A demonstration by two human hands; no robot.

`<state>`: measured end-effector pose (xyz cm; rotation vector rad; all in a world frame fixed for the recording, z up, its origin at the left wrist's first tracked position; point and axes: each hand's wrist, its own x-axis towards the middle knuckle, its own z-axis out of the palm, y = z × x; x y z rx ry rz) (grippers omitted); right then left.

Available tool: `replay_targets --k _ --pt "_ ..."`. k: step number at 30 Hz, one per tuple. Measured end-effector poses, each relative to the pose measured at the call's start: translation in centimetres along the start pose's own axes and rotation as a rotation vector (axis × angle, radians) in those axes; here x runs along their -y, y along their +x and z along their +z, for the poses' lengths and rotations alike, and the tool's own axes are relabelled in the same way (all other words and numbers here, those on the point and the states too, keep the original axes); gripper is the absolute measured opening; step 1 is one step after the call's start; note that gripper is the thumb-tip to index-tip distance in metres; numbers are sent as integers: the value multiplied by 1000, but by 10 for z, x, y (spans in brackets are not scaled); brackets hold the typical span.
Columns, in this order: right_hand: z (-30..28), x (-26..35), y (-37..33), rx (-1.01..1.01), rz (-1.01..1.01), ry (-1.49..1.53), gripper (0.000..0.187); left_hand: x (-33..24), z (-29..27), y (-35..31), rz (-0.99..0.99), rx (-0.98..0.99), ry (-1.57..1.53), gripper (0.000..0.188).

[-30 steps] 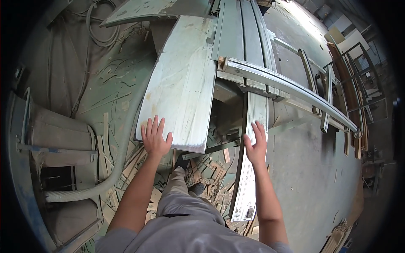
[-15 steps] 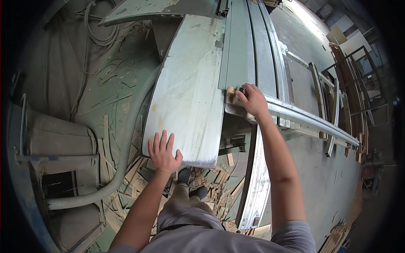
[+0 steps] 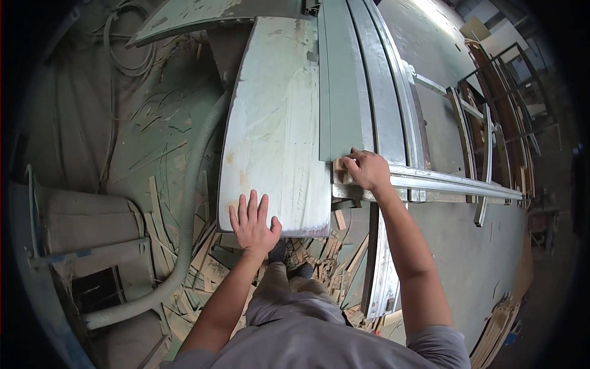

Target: Moving cut wood strips from a processing table and organizing them onto a storage rack in a factory setting.

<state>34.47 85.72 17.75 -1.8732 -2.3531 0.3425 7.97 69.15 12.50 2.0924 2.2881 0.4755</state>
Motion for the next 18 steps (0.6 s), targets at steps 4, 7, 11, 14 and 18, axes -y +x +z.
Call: replay_targets --k 4,7,11,14,18 --pt "-4 -1 -36 -35 -34 5 45 -12 -4 -6 -10 27 -33 54" --pt "-7 0 -61 -4 -37 2 45 -14 -4 -12 38 -5 -164 50" --pt "-2 12 -91 -1 -15 17 46 -25 -13 -27 180 49 -707 25" --pt "-5 13 -108 -1 -15 6 41 -55 -14 -48 46 184 -1041 12" --pt "0 24 -138 -31 -38 28 41 -62 16 -66 -508 616 -1528 26"
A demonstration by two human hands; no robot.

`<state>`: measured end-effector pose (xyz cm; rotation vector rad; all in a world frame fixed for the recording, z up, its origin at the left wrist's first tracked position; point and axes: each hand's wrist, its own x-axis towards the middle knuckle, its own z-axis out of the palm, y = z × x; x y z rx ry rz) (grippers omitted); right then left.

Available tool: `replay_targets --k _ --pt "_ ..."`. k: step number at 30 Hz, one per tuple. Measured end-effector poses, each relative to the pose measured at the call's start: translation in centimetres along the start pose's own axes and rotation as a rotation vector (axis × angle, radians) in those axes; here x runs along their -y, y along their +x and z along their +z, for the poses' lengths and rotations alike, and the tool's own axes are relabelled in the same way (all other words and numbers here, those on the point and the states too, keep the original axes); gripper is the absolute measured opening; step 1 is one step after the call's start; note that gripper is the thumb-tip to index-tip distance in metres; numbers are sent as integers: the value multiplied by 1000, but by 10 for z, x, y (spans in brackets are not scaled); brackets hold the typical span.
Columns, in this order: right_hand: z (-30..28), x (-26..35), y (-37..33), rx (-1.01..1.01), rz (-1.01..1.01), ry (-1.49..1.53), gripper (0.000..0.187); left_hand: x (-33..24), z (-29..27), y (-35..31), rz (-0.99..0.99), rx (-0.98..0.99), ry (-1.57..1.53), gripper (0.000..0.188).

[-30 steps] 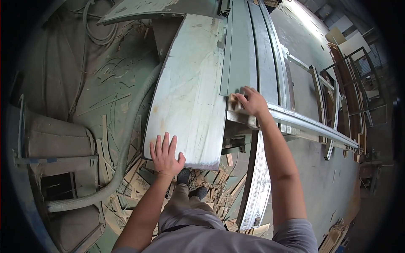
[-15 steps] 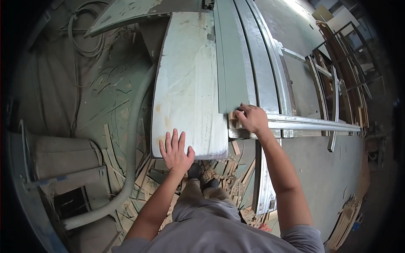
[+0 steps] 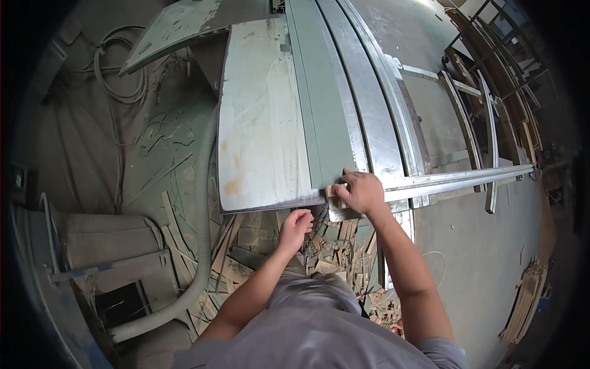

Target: Moving cut wood strips from a processing table and organizing them onto a storage rack in a factory setting.

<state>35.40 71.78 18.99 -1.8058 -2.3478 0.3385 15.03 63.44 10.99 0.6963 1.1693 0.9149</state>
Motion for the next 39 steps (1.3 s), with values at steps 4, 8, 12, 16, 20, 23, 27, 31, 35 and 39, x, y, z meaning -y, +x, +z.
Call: replay_targets --k 4,8,12,16,20,23,27,31,35,39 --pt "3 5 -47 -37 -7 22 46 1 4 1 -335 143 -313 53" --pt "7 13 -77 -50 -47 48 47 15 6 7 -351 190 -404 49" --pt "10 21 -110 -61 -46 51 47 11 20 -12 -289 235 -451 32" --pt "6 26 -149 -45 -32 39 48 27 32 -32 -295 206 -314 29" --pt "6 32 -189 -21 -19 36 45 49 37 -62 -286 182 -266 26" --pt "7 35 -220 -8 1 54 46 64 42 -89 -271 183 -264 26" --pt "14 37 -258 -41 -10 45 46 82 47 -123 -258 159 -237 26" --pt "16 47 -292 -47 -9 59 48 99 45 -151 -264 160 -228 26" --pt "22 56 -334 -82 -13 70 46 124 46 -189 -268 154 -243 25" --pt "21 64 -371 -64 -18 82 44 143 49 -226 -260 134 -234 24"
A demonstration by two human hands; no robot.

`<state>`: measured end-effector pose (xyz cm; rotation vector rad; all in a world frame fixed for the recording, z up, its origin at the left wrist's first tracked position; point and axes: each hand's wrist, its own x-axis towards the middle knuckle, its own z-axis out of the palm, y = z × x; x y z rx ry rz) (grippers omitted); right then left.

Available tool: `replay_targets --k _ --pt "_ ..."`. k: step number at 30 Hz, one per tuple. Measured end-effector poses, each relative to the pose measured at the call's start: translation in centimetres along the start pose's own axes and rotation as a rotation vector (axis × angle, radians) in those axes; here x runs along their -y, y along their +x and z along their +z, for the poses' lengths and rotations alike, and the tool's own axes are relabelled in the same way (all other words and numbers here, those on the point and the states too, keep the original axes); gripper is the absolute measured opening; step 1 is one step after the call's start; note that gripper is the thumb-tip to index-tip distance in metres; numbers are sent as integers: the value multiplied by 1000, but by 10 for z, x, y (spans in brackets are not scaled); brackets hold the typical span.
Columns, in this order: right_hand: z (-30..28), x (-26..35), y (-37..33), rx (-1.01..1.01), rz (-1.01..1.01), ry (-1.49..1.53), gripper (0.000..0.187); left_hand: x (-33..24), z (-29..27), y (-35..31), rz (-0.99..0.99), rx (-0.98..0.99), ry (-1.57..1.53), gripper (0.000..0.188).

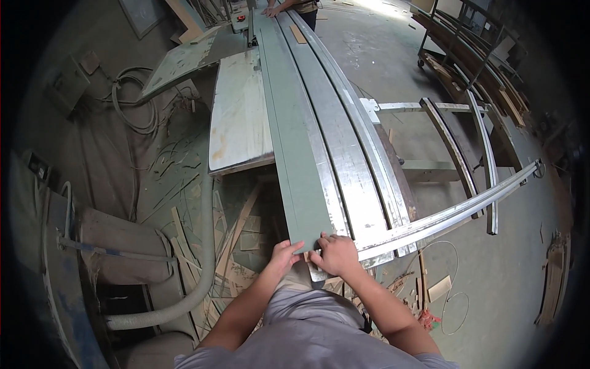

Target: Moving cut wood strips from a processing table and organizing them onto a storage rack in a factory setting.

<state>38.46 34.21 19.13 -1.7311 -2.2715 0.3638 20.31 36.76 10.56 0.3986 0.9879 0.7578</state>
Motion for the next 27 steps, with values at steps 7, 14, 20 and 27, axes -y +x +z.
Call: replay_targets --k 7,14,20,27 --pt "-1 14 -47 1 3 20 43 36 -6 -34 -23 21 7 24" --pt "-1 31 -113 32 10 13 43 82 -5 -87 -38 44 -14 24" --pt "6 48 -167 23 0 -4 44 121 -12 -125 -34 37 9 23" --pt "8 63 -235 4 -19 -38 45 168 -8 -175 -9 53 13 22"
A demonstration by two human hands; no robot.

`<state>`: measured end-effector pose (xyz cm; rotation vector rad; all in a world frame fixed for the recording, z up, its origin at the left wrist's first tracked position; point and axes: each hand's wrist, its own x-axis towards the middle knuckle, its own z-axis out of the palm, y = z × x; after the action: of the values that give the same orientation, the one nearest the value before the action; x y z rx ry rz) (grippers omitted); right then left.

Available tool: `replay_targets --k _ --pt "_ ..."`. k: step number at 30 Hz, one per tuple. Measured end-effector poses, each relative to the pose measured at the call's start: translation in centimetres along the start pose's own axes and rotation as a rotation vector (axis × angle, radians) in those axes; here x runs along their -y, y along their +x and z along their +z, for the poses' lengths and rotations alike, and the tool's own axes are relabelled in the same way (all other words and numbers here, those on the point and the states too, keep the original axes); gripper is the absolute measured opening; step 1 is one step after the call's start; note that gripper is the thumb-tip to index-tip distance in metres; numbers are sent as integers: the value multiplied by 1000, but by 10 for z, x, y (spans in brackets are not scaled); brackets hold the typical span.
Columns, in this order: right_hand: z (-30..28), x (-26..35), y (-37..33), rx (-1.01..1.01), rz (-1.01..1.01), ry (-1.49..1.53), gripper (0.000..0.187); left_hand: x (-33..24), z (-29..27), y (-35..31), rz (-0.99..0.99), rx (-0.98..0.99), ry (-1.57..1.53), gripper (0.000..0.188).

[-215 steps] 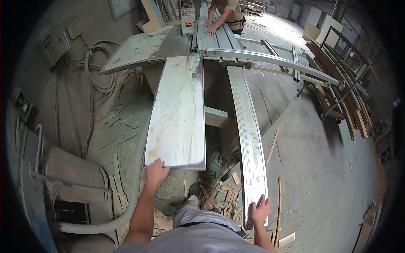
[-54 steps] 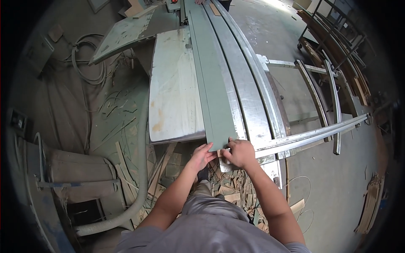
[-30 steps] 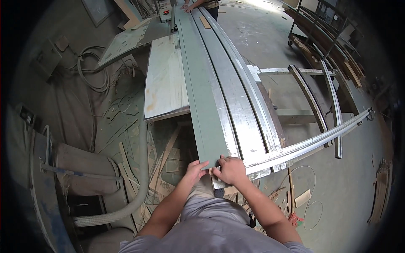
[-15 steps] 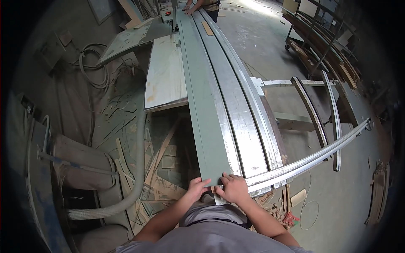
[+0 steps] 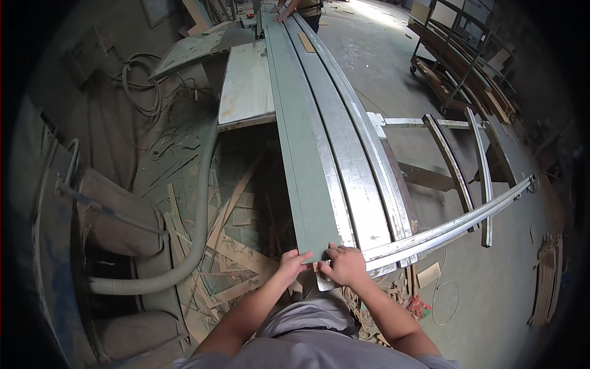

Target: Moving cut wood strips from a processing table and organizing them onto a storage rack in a factory setting.

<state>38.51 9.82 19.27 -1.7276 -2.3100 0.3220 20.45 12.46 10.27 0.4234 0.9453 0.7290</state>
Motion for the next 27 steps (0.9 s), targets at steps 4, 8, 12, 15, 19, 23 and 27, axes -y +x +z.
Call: replay_targets --k 4,8,12,15,19,23,27 --pt "0 8 -35 1 10 -1 44 27 3 -22 15 11 0 22" --pt "-1 16 -75 36 31 -6 43 61 4 -48 1 6 -15 22" --pt "0 28 -111 21 21 -8 42 85 6 -79 -5 5 -16 22" --pt "-5 45 -134 7 10 -8 42 98 2 -106 -13 -9 -18 22" --pt "-6 67 -165 21 13 11 43 112 -3 -142 -16 -11 -17 23" --pt "1 66 -214 -11 52 9 41 144 8 -163 -45 17 -5 23" --pt "22 58 -270 -116 120 106 43 198 4 -167 -45 35 18 23"
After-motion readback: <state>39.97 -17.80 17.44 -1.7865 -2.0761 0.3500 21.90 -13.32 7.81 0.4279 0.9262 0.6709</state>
